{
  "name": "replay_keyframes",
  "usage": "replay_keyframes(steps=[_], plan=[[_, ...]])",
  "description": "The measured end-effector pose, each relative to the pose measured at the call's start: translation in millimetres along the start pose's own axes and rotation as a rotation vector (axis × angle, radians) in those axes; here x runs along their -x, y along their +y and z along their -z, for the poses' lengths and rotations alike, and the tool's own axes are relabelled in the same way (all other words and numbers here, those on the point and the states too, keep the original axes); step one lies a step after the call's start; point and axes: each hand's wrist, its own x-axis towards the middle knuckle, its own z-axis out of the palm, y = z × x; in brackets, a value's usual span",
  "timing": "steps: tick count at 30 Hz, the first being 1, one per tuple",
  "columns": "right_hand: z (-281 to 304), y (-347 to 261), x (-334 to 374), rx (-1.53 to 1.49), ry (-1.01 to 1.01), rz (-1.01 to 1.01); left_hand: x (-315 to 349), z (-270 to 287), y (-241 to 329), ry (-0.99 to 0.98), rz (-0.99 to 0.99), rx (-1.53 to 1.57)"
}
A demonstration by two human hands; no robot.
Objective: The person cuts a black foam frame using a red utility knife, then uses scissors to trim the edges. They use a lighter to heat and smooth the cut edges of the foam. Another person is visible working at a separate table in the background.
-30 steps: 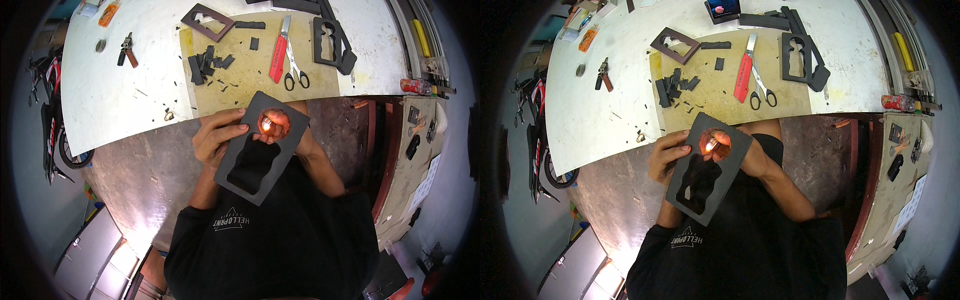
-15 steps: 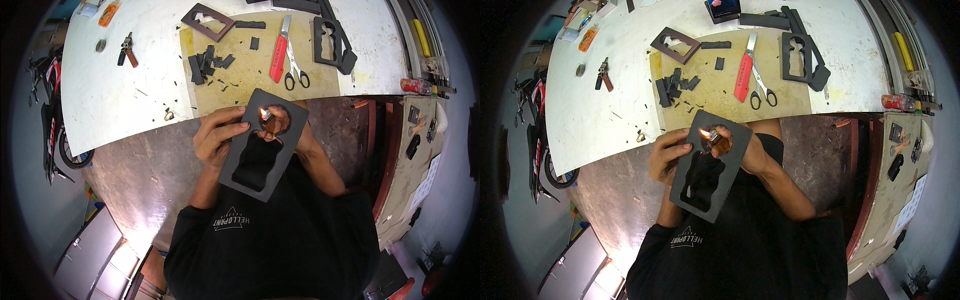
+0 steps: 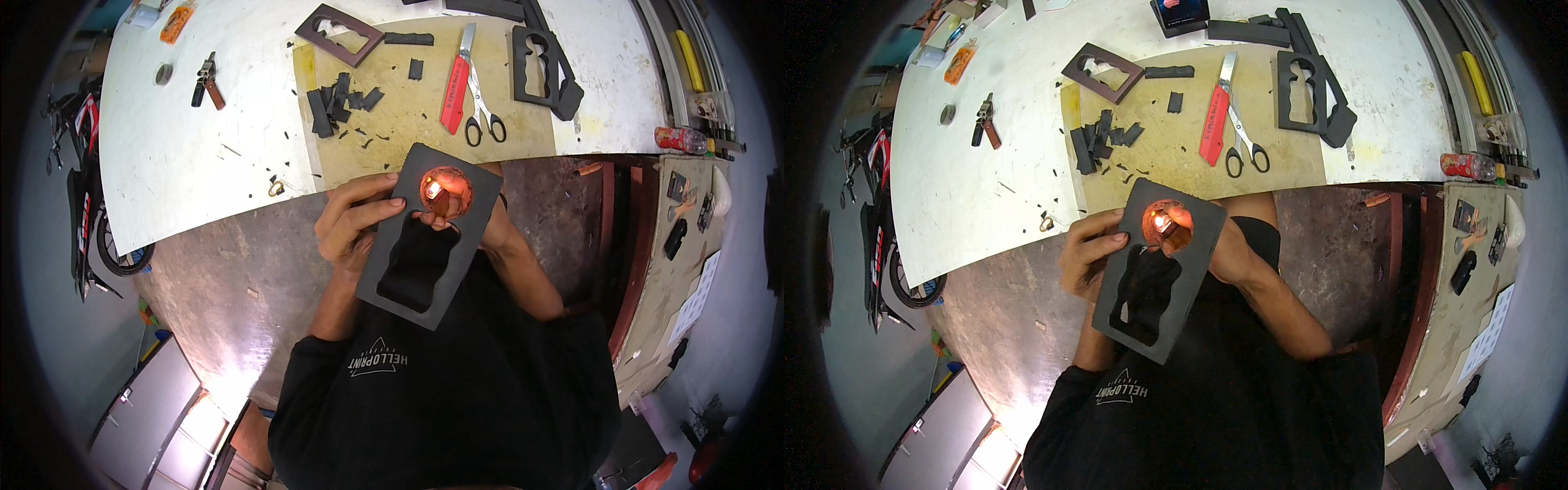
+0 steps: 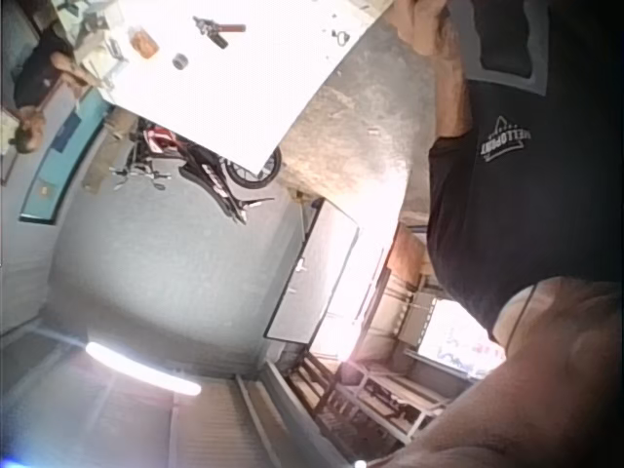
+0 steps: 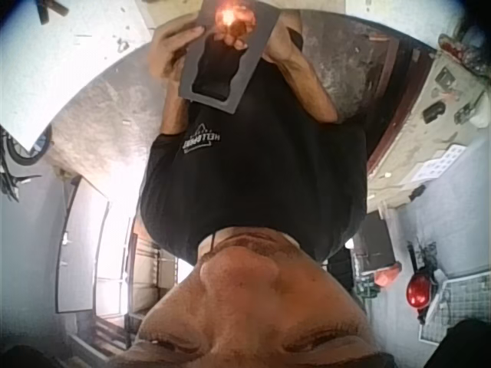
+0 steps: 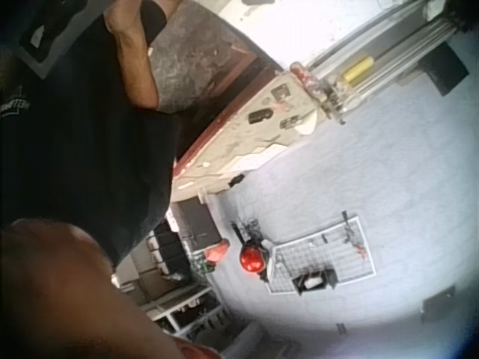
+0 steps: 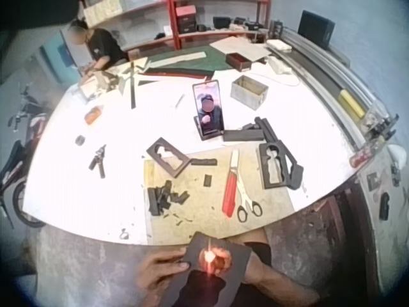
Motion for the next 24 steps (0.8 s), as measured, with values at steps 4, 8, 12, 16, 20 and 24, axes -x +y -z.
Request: replay_keyframes(steps=[4, 8, 12, 16, 20, 24], plan=[[14, 7, -4, -0.050, -0.089, -0.001, 0, 1, 1, -0.006, 0.006, -0.016], [11, 9, -6, -0.094, -0.057, 0.007, 0, 2, 1, -0.013, 0.016, 0.002], [15, 15, -5, -0.064, -0.070, 0.074, 0, 2, 3, -0.015, 0.022, -0.008], [20, 18, -9, -0.018, -0.146, 0.175, 0, 2, 4, -0.020, 0.031, -0.013], [13, 13, -6, -0.029, -0.084, 0.131, 1, 1, 2, -0.008, 0.038, -0.002], [16, 11, -7, 0.022, -0.098, 0.140, 1, 1, 2, -0.012, 0.041, 0.020]])
